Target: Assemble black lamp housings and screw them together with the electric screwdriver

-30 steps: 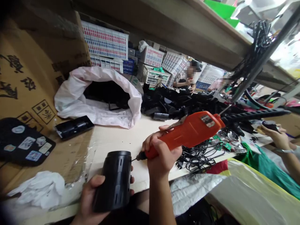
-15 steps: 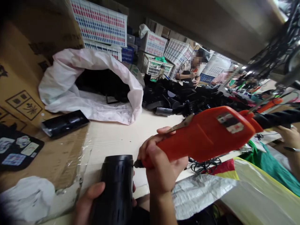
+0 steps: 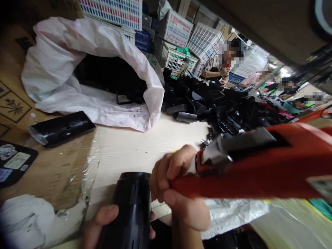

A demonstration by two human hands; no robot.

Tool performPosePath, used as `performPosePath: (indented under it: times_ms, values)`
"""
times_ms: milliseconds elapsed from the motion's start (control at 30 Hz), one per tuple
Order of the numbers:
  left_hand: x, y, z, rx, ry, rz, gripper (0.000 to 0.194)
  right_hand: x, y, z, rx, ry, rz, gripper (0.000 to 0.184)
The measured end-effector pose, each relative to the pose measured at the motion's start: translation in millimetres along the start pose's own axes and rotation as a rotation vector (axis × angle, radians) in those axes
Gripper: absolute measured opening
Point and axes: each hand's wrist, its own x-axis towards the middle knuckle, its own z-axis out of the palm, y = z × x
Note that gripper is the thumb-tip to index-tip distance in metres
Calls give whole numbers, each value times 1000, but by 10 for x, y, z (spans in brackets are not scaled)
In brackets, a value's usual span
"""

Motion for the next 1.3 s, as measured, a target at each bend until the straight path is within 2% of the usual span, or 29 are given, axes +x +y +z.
performPosePath:
  times_ms: [133, 233, 333, 400, 533, 633, 700, 800, 900, 1033, 1167, 1300]
  values:
    - [68, -50, -142, -44, -93, 100, 41, 90, 51, -28, 98, -146, -6, 19]
    - [86, -51, -121, -27, -150, 207, 34, 82, 58, -20, 134, -172, -36, 19]
    - [67, -29, -30, -6, -248, 241, 34, 38, -1, 37, 89, -62, -95, 23]
    - [47, -12, 23, 10, -289, 246, 35, 7, -116, 90, 35, 65, -150, 26]
    - [16, 20, 65, 28, -241, 295, 36, -85, -505, 192, -2, 320, -301, 24]
    - [9, 30, 64, 47, -187, 362, 38, -214, -694, 242, 14, 348, -294, 23]
    - [6, 30, 58, 42, -182, 371, 39, -320, -666, 259, 7, 323, -265, 23]
    - [-2, 30, 50, 34, -210, 366, 38, -432, -470, 262, 29, 311, -214, 23]
    - [-12, 30, 56, 41, -230, 381, 34, -445, -306, 269, 48, 367, -195, 23]
    - [-26, 30, 75, 33, -208, 388, 29, -429, -247, 325, 37, 382, -180, 22]
    - [-39, 9, 45, 15, -198, 346, 24, -526, -208, 370, -25, 322, -111, 22]
    - [-15, -20, -15, 2, -113, 261, 31, -631, -101, 286, -91, 297, -91, 22]
